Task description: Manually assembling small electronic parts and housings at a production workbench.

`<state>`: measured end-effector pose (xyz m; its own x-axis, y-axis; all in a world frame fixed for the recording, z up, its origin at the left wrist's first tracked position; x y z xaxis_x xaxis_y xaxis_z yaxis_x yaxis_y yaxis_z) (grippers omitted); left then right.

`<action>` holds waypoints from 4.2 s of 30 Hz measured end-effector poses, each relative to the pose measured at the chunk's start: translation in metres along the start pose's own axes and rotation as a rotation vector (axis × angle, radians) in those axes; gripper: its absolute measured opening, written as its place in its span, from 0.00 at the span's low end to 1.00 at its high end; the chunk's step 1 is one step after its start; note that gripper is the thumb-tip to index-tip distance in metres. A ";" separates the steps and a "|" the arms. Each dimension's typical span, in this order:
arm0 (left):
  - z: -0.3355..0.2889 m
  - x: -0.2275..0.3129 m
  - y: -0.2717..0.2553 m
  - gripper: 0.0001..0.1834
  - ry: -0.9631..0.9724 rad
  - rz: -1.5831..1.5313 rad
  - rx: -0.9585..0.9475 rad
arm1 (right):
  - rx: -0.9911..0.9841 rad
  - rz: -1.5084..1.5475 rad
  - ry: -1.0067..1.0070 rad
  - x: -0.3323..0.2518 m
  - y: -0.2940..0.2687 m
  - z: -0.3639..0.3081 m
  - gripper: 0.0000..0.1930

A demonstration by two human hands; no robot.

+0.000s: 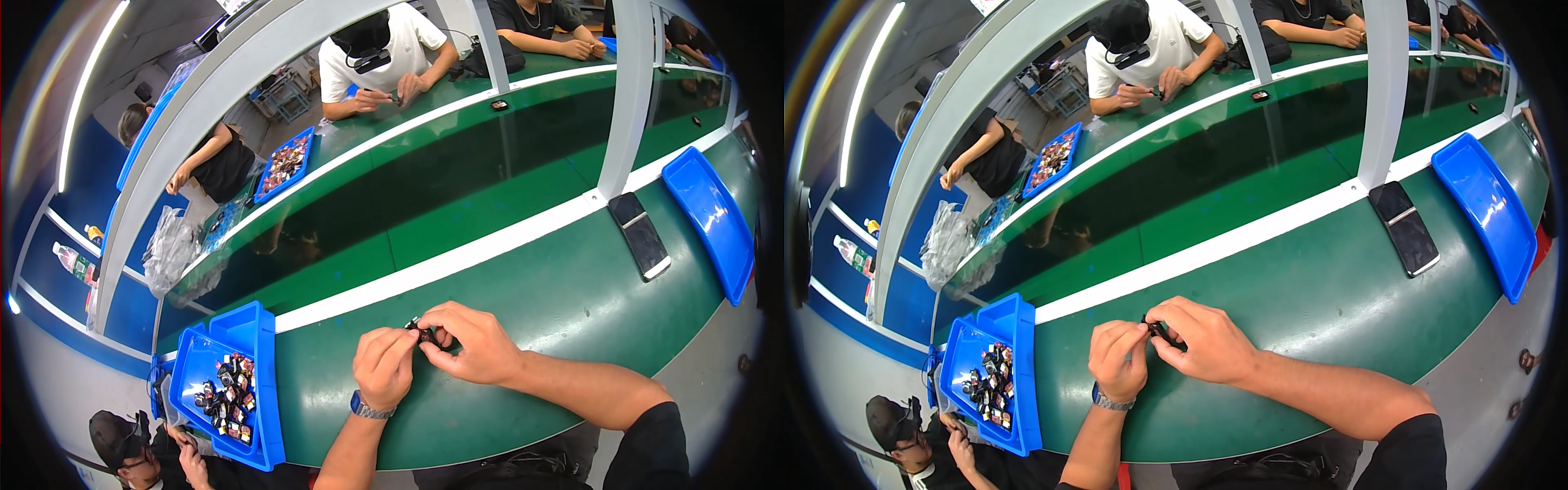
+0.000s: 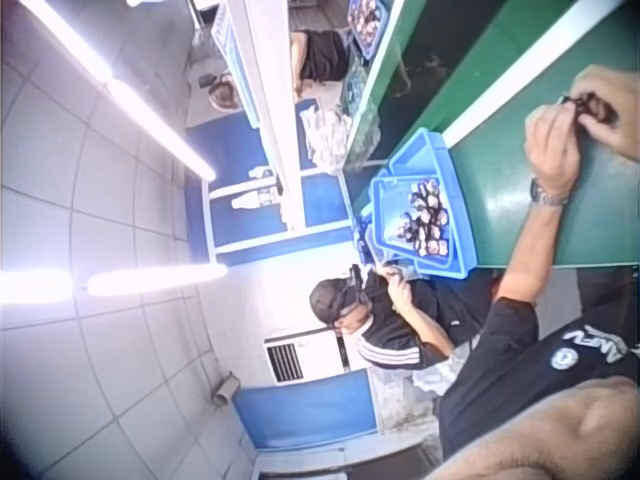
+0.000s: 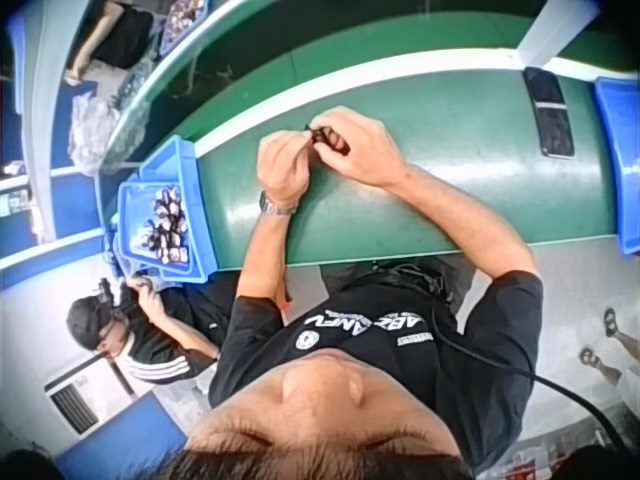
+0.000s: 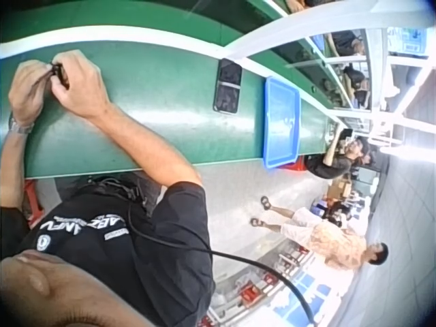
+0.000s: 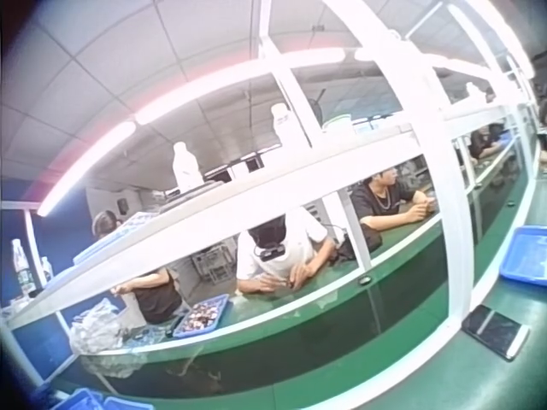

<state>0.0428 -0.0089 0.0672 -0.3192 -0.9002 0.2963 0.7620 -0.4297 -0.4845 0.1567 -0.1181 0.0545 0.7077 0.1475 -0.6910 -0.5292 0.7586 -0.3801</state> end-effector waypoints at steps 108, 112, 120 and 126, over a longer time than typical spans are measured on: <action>-0.005 -0.019 0.004 0.10 -0.287 -0.163 -0.094 | 0.053 -0.076 -0.014 0.007 0.003 -0.002 0.11; -0.005 -0.021 0.005 0.10 -0.279 -0.160 -0.120 | 0.044 -0.099 -0.021 0.006 0.002 -0.002 0.10; -0.001 -0.019 0.007 0.09 -0.329 -0.196 -0.196 | 0.023 -0.133 -0.046 0.004 0.003 -0.003 0.10; -0.005 -0.025 0.008 0.09 -0.369 -0.254 -0.219 | 0.069 -0.134 -0.094 0.001 0.004 -0.003 0.11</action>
<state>0.0539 0.0093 0.0517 -0.2284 -0.6969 0.6798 0.5375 -0.6725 -0.5088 0.1541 -0.1164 0.0504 0.8124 0.0983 -0.5747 -0.3956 0.8170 -0.4195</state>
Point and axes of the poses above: each hand's wrist, its own z-axis towards the middle knuckle, its own y-axis out of the palm, x = y × z, the point moved 5 cm from there along z, towards the middle knuckle, and after that the axes turned 10 degrees about -z, right-handed, at the moved point
